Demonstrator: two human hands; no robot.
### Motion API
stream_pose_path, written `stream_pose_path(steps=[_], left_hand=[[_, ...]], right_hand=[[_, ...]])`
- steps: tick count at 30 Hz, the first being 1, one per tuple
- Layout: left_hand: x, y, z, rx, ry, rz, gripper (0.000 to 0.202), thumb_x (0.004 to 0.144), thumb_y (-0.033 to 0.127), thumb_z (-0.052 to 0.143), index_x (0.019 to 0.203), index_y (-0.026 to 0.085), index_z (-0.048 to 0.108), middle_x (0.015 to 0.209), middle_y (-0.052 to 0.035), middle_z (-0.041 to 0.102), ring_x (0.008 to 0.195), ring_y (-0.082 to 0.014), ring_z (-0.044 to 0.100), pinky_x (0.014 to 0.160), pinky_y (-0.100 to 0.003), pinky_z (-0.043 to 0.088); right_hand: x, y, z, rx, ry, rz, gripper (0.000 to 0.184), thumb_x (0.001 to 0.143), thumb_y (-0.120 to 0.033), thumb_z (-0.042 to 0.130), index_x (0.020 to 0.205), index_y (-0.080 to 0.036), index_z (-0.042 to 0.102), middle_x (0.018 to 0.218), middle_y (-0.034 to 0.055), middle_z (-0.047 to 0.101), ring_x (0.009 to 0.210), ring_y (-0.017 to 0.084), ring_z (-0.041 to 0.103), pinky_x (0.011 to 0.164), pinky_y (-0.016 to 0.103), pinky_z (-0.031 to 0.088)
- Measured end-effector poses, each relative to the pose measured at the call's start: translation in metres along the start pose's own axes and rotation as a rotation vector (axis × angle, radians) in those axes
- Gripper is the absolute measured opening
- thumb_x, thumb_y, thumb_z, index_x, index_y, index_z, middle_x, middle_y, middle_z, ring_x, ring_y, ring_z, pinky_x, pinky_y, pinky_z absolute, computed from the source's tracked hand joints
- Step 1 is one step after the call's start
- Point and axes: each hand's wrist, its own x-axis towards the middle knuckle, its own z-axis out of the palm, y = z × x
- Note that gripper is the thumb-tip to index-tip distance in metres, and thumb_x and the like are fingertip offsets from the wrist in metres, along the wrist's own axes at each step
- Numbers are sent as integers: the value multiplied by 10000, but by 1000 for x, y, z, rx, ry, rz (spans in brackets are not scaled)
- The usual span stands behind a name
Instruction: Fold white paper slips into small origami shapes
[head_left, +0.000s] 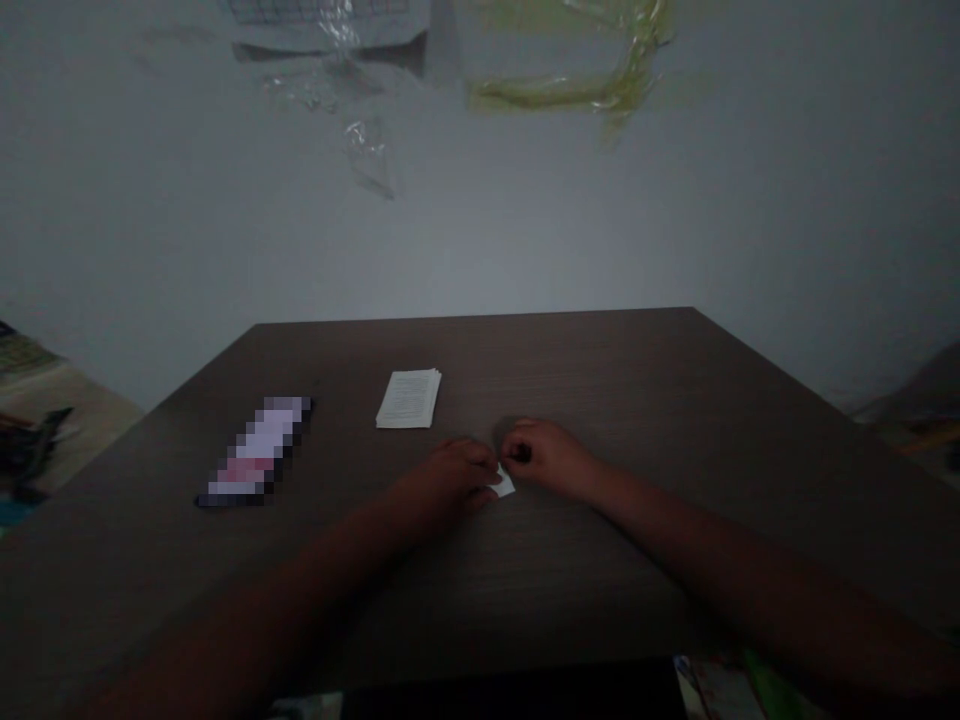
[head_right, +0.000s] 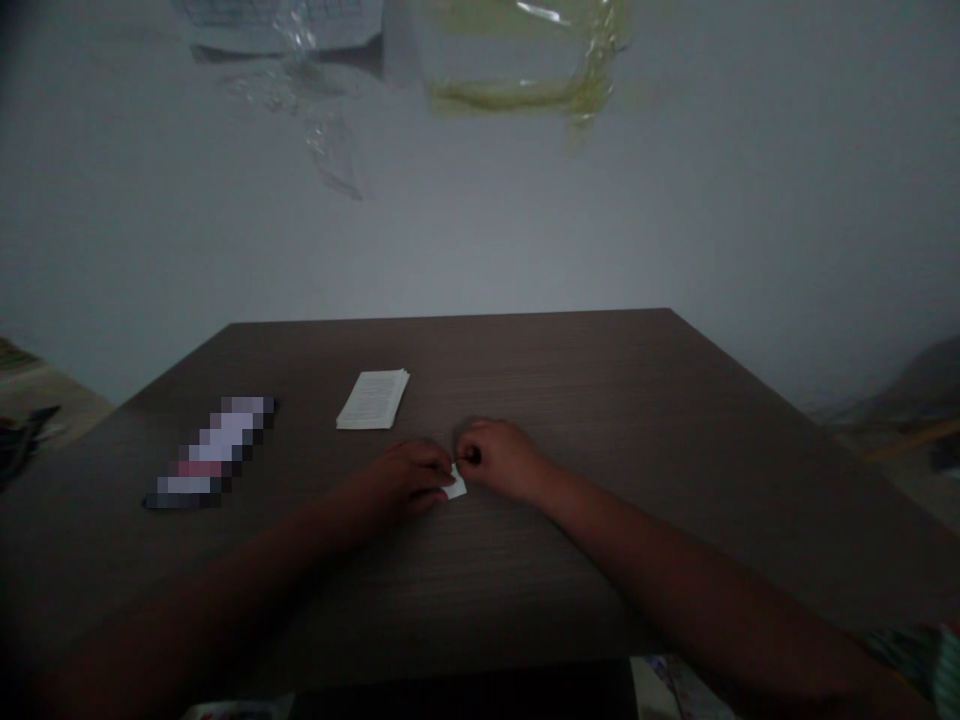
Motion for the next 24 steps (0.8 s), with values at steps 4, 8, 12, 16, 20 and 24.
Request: stream_pose_path(steps=[4, 8, 12, 16, 20, 24], left_hand=[[-1, 4, -4, 75, -48, -38, 186, 1211, 103, 830, 1289, 232, 939, 1510, -79, 951, 1475, -338, 861, 1350, -519, 556], [-2, 11, -5, 196, -83, -31, 188, 1224, 130, 823, 1345, 215, 939, 1504, -109, 962, 1478, -364, 877, 1330, -530, 572], [-8, 16, -7, 237, -101, 33, 224, 1194, 133, 857, 1384, 223, 935, 1542, -111, 964, 1472, -361, 899, 1306, -517, 605], [-14, 20, -11, 198, -80, 66, 309, 1169, 191, 902, 1473, 241, 923, 1649, -128, 923, 1480, -365, 896, 1326, -539, 649], [-17, 29, -18, 135, -97, 24, 267, 1123, 200, 935, 1390, 187, 938, 1507, -149, 929, 1395, -366, 908, 1279, -504, 712], [-22, 36, -31, -18, -149, -18, 374, 1121, 193, 925, 1494, 226, 929, 1600, -128, 901, 1456, -337, 893, 1338, -459, 702]], right_hand=[[4, -7, 1, 11, 29, 83, 189, 1030, -92, 923, 942, -244, 852, 965, 8, 803, 896, 202, 711, 845, 334, 484], [4, -10, 2, 26, 54, 110, 201, 1049, -91, 890, 931, -237, 817, 970, 10, 795, 914, 203, 722, 858, 334, 490], [-1, -12, -1, 12, 53, 110, 210, 1032, -80, 905, 948, -239, 796, 1005, 8, 797, 932, 205, 713, 866, 336, 481], [-7, -19, -5, -26, 38, 107, 215, 995, -113, 962, 987, -245, 793, 1036, 16, 790, 966, 226, 708, 878, 350, 476], [-13, -30, -4, -100, 43, 108, 242, 987, -158, 989, 994, -250, 765, 1093, 42, 800, 1062, 268, 735, 964, 390, 511], [-16, -39, 1, -151, 42, 131, 307, 971, -205, 1020, 966, -263, 719, 1093, 52, 805, 1087, 293, 742, 988, 418, 514]])
